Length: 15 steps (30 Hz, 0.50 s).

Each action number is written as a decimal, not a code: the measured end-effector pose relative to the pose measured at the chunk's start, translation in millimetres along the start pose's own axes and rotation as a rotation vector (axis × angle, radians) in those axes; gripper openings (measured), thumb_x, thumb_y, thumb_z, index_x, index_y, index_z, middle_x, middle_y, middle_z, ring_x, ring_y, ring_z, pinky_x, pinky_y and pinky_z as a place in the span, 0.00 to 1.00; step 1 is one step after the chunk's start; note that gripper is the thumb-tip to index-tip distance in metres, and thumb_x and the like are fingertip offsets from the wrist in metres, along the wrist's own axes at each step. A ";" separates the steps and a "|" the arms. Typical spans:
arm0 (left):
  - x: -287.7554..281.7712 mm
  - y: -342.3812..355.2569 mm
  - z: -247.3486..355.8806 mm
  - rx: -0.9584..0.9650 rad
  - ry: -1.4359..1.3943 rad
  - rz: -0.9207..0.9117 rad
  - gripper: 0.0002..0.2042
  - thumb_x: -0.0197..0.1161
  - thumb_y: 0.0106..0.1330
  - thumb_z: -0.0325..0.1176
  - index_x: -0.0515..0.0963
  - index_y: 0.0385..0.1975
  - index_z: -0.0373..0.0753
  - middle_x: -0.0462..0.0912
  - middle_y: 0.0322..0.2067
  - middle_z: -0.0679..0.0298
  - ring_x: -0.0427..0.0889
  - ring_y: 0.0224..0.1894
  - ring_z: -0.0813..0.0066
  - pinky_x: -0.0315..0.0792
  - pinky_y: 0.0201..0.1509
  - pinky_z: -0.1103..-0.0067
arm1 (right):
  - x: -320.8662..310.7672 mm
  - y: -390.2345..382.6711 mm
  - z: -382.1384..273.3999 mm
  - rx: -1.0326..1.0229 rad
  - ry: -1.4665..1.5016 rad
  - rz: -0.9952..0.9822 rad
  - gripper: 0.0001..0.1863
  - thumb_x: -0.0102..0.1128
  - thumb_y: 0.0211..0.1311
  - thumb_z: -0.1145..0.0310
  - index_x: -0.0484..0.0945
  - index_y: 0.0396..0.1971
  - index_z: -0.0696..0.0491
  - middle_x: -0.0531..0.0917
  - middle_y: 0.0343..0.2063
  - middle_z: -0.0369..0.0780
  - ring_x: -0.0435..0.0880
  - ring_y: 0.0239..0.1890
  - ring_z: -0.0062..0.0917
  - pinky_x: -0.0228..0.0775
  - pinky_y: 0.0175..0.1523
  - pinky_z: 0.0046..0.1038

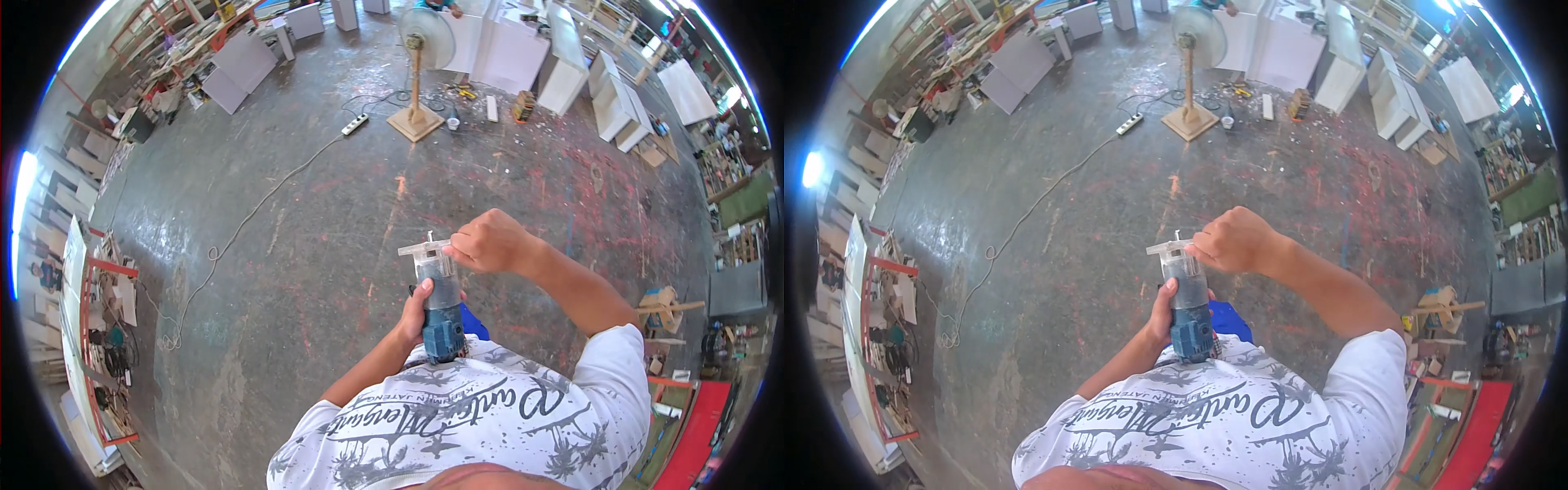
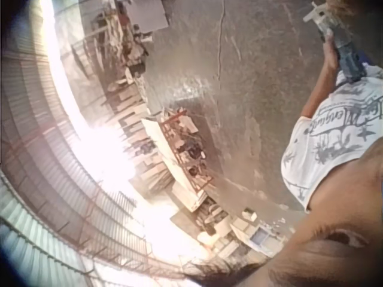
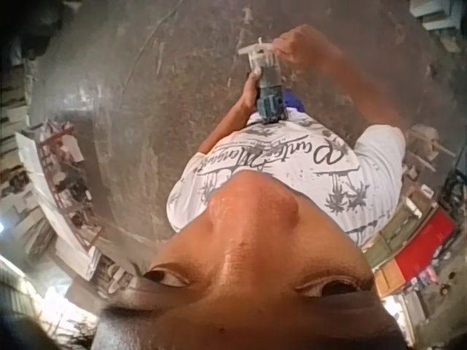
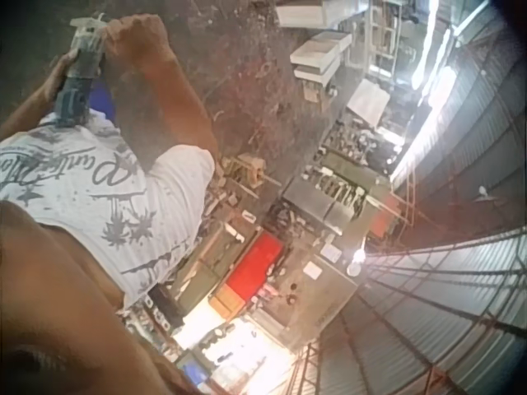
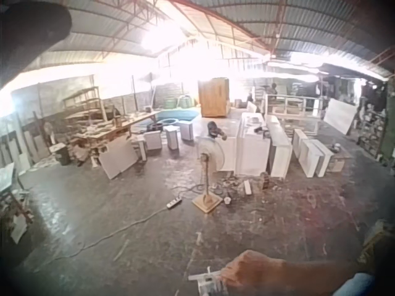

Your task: The person cleans a woodworking router using a cloth and prepares it for use by checking the bit and adjusting the base plate.

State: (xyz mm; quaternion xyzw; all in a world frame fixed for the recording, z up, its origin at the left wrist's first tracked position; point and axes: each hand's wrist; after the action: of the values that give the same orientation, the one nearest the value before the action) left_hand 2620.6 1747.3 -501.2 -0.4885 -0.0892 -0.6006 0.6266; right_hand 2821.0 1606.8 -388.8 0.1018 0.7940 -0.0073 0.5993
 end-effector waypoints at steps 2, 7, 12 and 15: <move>-18.3 17.5 13.0 0.005 -0.030 0.037 0.40 0.54 0.64 0.71 0.75 0.55 0.34 0.84 0.45 0.54 0.86 0.42 0.64 0.84 0.43 0.65 | 20.8 27.0 21.7 -0.009 0.016 -0.017 0.12 0.64 0.65 0.63 0.75 0.24 0.51 0.79 0.24 0.39 0.83 0.27 0.34 0.75 0.30 0.37; -33.3 58.3 68.2 0.066 -0.039 0.076 0.37 0.58 0.67 0.67 0.75 0.59 0.36 0.86 0.46 0.55 0.86 0.42 0.70 0.81 0.46 0.73 | 29.0 75.9 67.0 -0.076 0.019 0.302 0.15 0.67 0.64 0.61 0.74 0.22 0.51 0.76 0.20 0.39 0.80 0.22 0.39 0.72 0.27 0.40; 97.3 -123.5 1.2 -0.050 0.004 0.042 0.33 0.62 0.68 0.63 0.74 0.59 0.39 0.86 0.46 0.55 0.86 0.41 0.70 0.81 0.44 0.73 | -71.4 -57.7 -118.5 0.142 0.003 0.172 0.12 0.67 0.63 0.65 0.74 0.24 0.52 0.75 0.23 0.41 0.80 0.26 0.40 0.71 0.28 0.40; 256.8 -411.4 -153.0 -0.025 0.017 -0.026 0.33 0.63 0.66 0.63 0.77 0.56 0.38 0.87 0.43 0.57 0.85 0.45 0.70 0.78 0.50 0.73 | -205.9 -238.1 -422.1 0.094 0.095 0.279 0.12 0.65 0.65 0.67 0.74 0.23 0.52 0.74 0.20 0.41 0.79 0.23 0.43 0.69 0.27 0.43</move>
State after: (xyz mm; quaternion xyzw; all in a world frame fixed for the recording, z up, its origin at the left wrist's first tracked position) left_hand 2269.9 1548.1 -191.4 -0.4901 -0.0825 -0.6138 0.6134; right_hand 2433.1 1398.5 -99.9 0.2394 0.7984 0.0439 0.5508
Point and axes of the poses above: each hand's wrist, its own y-axis towards the middle knuckle, its own x-axis out of the palm, z = x × y
